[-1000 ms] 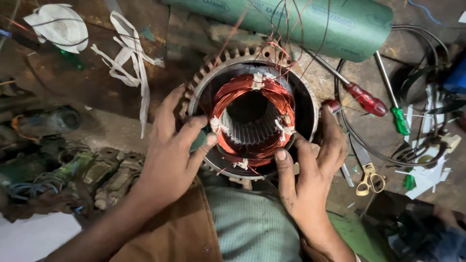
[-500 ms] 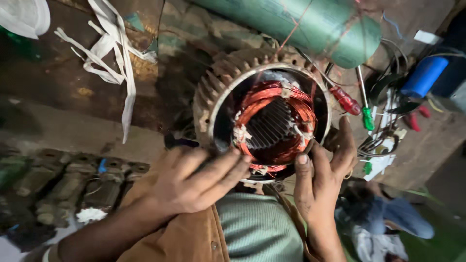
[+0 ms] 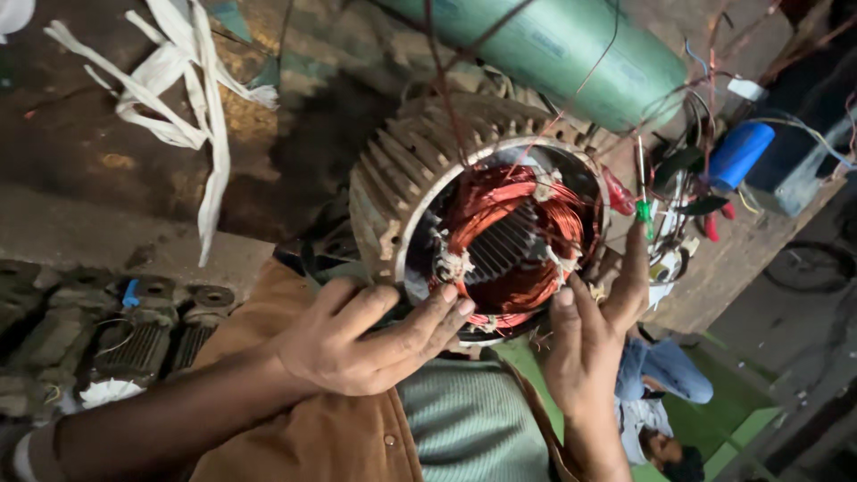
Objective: The person cuts green insulating paper with scissors and fits it inside the slots of an electric motor stator, then trims white binding straps, cuts a thin strip, and inserts wooden wedges into the stator slots while pressing the windings into place.
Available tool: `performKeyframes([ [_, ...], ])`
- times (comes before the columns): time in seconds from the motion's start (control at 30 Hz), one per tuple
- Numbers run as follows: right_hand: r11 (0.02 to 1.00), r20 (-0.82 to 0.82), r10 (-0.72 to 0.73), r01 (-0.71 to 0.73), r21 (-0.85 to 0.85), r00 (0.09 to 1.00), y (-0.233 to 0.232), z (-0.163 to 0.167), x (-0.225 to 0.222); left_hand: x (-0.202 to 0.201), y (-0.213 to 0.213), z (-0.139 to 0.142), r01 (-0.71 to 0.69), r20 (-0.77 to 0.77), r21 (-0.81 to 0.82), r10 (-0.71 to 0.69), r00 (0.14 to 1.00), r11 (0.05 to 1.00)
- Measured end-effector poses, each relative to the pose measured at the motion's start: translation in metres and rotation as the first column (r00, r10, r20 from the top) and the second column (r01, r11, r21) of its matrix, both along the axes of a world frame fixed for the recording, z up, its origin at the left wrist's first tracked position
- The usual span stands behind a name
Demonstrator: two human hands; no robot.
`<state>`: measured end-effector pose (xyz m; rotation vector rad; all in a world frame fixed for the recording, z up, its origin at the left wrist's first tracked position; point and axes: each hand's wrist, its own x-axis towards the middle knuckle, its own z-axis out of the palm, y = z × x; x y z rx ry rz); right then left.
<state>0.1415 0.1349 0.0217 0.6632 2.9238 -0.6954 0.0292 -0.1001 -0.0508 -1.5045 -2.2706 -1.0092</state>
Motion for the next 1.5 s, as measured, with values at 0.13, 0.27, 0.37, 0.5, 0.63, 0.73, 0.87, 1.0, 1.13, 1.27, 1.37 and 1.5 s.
performKeyframes([
  [0.13,0.996,0.062,-0.056,0.06,-0.068,0.996,0.003,0.001,0.006,0.001,0.002,0.004,0.019,0.027,-0.009,-0.019,0.999,1.0],
  [0.27,0.999,0.116,-0.025,0.027,-0.017,0.993,0.009,0.0,0.01,0.005,0.0,0.01,0.023,0.054,-0.015,-0.022,0.998,1.0],
  [0.37,0.999,0.103,-0.005,0.002,0.033,0.995,0.005,-0.002,0.013,0.009,-0.005,0.016,0.025,0.018,-0.094,-0.024,1.0,0.995],
  [0.5,0.997,0.044,-0.004,0.001,0.075,0.999,-0.001,-0.003,0.013,0.015,-0.004,0.027,0.041,0.007,-0.189,-0.04,0.999,0.981],
  [0.63,0.986,0.007,0.052,-0.053,0.157,0.999,0.001,0.009,0.011,0.02,-0.001,0.038,0.004,-0.026,-0.209,-0.009,1.0,0.978],
  [0.73,0.967,-0.112,0.095,-0.065,0.247,0.989,0.002,0.032,0.014,0.022,-0.002,0.042,0.017,-0.061,-0.254,-0.033,0.998,0.967],
  [0.87,0.961,-0.331,0.202,-0.123,0.246,0.922,-0.003,0.054,0.005,0.025,-0.001,0.045,0.041,-0.112,-0.267,-0.073,0.991,0.963],
  [1.0,0.886,-0.031,0.31,-0.277,0.373,0.95,-0.02,0.028,-0.025,0.027,0.002,0.049,0.017,-0.065,-0.207,-0.031,0.997,0.978],
  [1.13,0.938,-0.024,0.318,-0.312,0.149,0.948,-0.013,0.025,-0.022,0.028,0.001,0.052,-0.02,-0.031,-0.17,0.015,0.999,0.985],
  [1.27,0.945,-0.299,0.323,-0.287,0.158,0.898,0.002,0.059,0.001,0.031,-0.001,0.059,-0.033,-0.051,-0.199,0.023,0.998,0.979],
  [1.37,0.987,-0.382,0.16,-0.157,0.041,0.91,-0.007,0.08,0.019,0.028,-0.001,0.069,0.003,0.083,-0.061,0.002,0.997,0.998],
  [1.5,0.809,-0.258,0.057,-0.196,-0.555,0.964,-0.03,0.071,0.029,0.043,0.004,0.096,0.091,0.386,0.458,-0.29,0.876,0.884],
])
